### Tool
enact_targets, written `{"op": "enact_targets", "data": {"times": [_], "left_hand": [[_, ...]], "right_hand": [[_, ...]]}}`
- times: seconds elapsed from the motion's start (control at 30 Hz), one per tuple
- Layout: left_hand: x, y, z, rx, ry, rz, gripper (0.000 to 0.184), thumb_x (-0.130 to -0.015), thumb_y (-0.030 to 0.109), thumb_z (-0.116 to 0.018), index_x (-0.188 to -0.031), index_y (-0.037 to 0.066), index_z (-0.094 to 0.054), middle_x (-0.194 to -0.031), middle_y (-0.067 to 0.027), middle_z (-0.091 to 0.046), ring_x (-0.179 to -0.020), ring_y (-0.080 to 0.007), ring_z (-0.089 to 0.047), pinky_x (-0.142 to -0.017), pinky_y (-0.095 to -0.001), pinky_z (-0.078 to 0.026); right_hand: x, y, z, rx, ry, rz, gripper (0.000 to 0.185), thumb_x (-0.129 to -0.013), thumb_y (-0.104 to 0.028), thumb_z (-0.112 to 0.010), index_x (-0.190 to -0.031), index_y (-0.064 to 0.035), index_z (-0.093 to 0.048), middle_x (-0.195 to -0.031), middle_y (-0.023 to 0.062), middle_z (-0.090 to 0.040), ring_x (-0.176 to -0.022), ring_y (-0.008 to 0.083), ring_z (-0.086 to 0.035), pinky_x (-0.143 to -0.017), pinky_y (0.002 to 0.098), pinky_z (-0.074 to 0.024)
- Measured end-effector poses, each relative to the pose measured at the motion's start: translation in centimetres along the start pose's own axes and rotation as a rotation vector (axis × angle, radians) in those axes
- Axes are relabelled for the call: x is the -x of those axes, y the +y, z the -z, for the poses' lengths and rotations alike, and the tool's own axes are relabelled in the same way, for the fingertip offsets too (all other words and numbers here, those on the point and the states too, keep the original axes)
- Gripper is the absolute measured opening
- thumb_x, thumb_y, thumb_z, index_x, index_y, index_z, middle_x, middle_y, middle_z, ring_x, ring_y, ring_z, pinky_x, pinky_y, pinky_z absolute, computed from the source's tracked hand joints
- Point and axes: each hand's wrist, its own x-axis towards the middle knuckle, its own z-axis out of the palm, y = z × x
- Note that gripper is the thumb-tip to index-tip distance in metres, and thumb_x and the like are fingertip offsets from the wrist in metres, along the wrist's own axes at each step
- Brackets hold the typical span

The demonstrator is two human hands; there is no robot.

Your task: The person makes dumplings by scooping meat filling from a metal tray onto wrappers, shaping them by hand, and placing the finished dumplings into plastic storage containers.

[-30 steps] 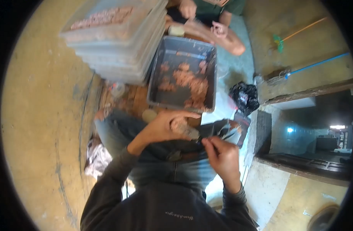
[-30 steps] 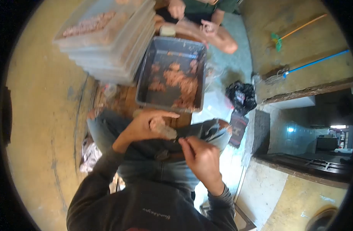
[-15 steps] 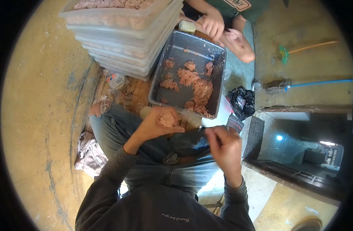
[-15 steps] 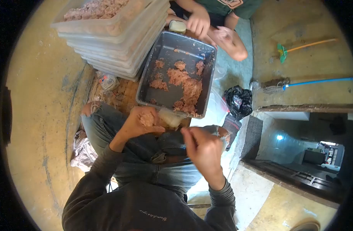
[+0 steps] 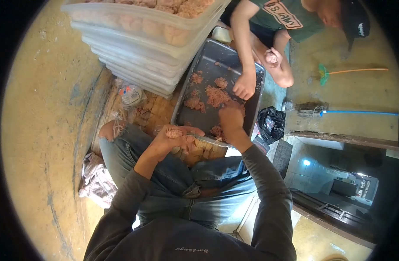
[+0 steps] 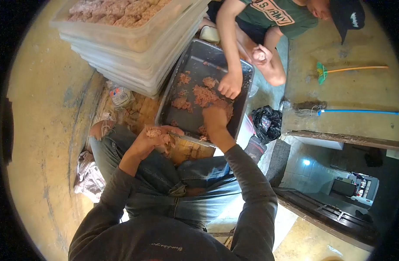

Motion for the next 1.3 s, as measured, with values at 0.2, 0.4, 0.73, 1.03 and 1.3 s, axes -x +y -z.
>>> {"op": "enact_targets", "data": {"times": [0.2, 0.4, 0.73, 1.03, 1.3], "left_hand": [[0.1, -0.8, -0.4, -0.09, 0.032, 0.079, 0.025, -0.089, 0.021, -0.077, -0.099, -0.002, -0.075, -0.111, -0.0143, -0.073, -0.083, -0.0161, -0.07, -0.065, -0.0315, -0.059], [0.1, -1.9, -1.4, -0.181, 0.095, 0.105, 0.023, -0.09, 0.019, -0.077, -0.099, -0.002, -0.074, -0.102, -0.0098, -0.074, -0.081, -0.014, -0.07, -0.064, -0.0278, -0.059], [-1.3, -4.0, -0.5, -0.309, 0.083, 0.074, 0.029, -0.089, 0.024, -0.081, -0.1, -0.001, -0.071, -0.086, -0.0034, -0.07, -0.074, -0.0076, -0.063, -0.058, -0.0238, -0.053], [-1.3, -4.1, -1.6, -0.9, 0.031, -0.047, 0.042, -0.082, 0.028, -0.086, -0.105, -0.001, -0.066, -0.09, -0.0121, -0.072, -0.079, -0.0201, -0.069, -0.07, -0.0364, -0.054], [-1.7, -3.3, -2.2, -0.809, 0.037, -0.382, 0.04, -0.079, 0.025, -0.089, -0.108, 0.002, -0.072, -0.091, -0.0065, -0.073, -0.08, -0.0143, -0.065, -0.074, -0.0326, -0.053]], "right_hand": [[3.6, 0.9, 4.3, -0.096, -0.021, 0.084, 0.011, -0.083, -0.014, -0.067, -0.078, -0.011, -0.076, -0.083, 0.0116, -0.075, -0.075, 0.0259, -0.075, -0.064, 0.0378, -0.0587], [3.4, 2.1, 3.8, -0.122, -0.004, -0.033, 0.011, -0.085, -0.014, -0.067, -0.081, -0.0124, -0.077, -0.082, 0.0096, -0.075, -0.078, 0.0255, -0.075, -0.065, 0.0369, -0.0588], [3.0, 2.2, 2.2, -0.269, 0.021, 0.046, 0.012, -0.08, -0.015, -0.067, -0.076, -0.0063, -0.076, -0.078, 0.0167, -0.073, -0.077, 0.0341, -0.073, -0.071, 0.0433, -0.0578], [7.7, 5.3, 6.5, -0.866, 0.372, -0.211, 0.019, -0.091, -0.021, -0.068, -0.088, -0.0025, -0.075, -0.076, 0.0216, -0.07, -0.073, 0.0417, -0.069, -0.066, 0.0476, -0.0549], [7.0, 5.2, 4.3, -0.896, 0.397, -0.273, 0.017, -0.094, -0.012, -0.067, -0.105, -0.0006, -0.073, -0.085, 0.0227, -0.071, -0.076, 0.0371, -0.072, -0.065, 0.0378, -0.0536]]}}
